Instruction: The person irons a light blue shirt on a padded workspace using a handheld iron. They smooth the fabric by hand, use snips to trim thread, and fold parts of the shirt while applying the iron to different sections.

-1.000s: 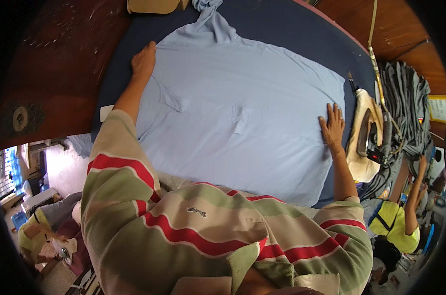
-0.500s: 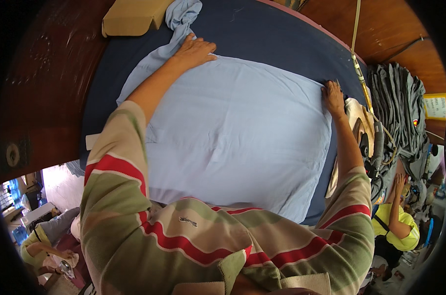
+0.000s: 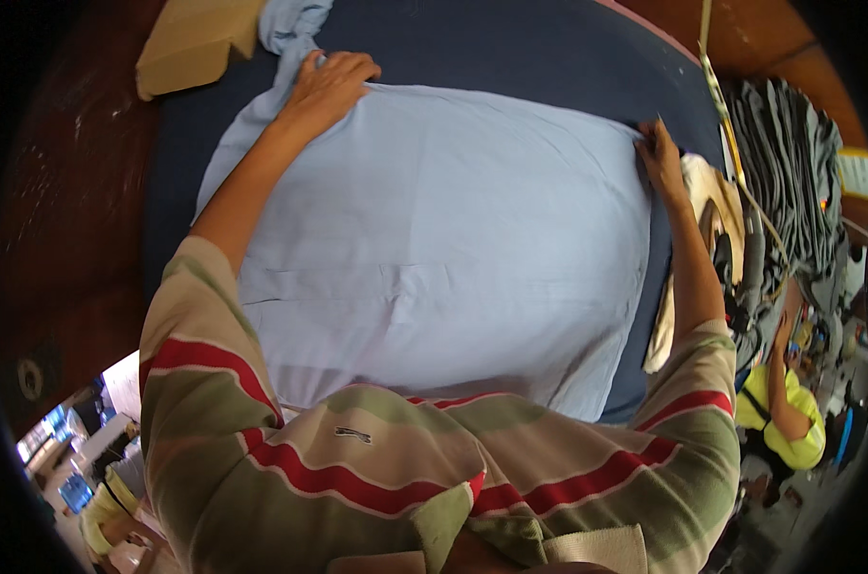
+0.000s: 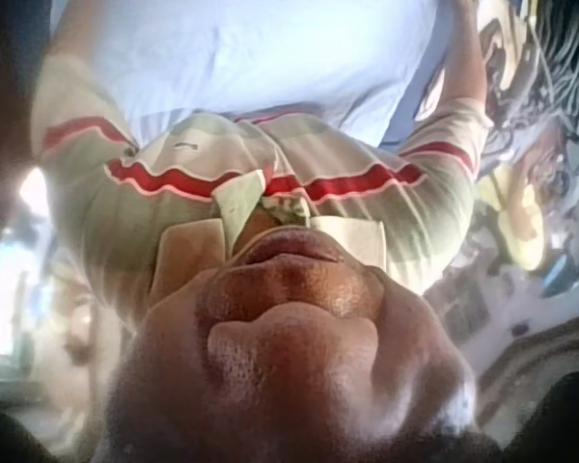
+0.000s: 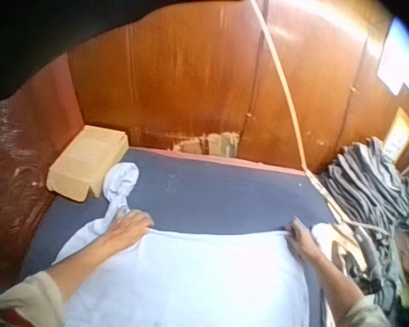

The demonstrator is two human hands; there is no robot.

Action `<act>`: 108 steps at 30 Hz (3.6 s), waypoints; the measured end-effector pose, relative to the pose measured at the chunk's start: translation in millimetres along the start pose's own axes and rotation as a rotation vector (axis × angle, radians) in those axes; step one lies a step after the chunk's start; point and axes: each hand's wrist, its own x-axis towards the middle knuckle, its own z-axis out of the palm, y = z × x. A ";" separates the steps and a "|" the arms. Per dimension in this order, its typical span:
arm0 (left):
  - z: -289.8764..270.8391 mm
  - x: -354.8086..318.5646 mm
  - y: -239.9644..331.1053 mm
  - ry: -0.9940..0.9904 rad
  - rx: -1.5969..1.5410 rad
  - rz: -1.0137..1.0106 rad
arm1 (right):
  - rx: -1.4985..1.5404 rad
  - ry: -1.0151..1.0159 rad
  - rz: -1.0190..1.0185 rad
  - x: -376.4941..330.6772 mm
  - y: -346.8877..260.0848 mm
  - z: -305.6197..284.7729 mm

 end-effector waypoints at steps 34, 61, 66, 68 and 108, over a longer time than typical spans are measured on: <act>-56.2 -170.1 153.2 -0.195 -0.448 -0.177 | -0.393 0.378 0.226 -245.4 -92.3 -15.5; -64.3 -136.5 122.5 -0.099 -0.227 -0.149 | -0.102 0.234 0.466 -210.5 -80.3 -30.6; -17.5 -32.7 55.7 0.085 -0.107 -0.028 | -0.155 0.345 0.065 -71.9 -48.1 4.0; -5.3 -6.9 36.0 -0.123 -0.066 -0.088 | -0.289 0.299 -0.023 -40.3 -32.8 17.8; 13.1 -50.3 63.9 -0.261 -0.024 -0.457 | -0.218 0.129 0.744 -135.8 38.1 -195.7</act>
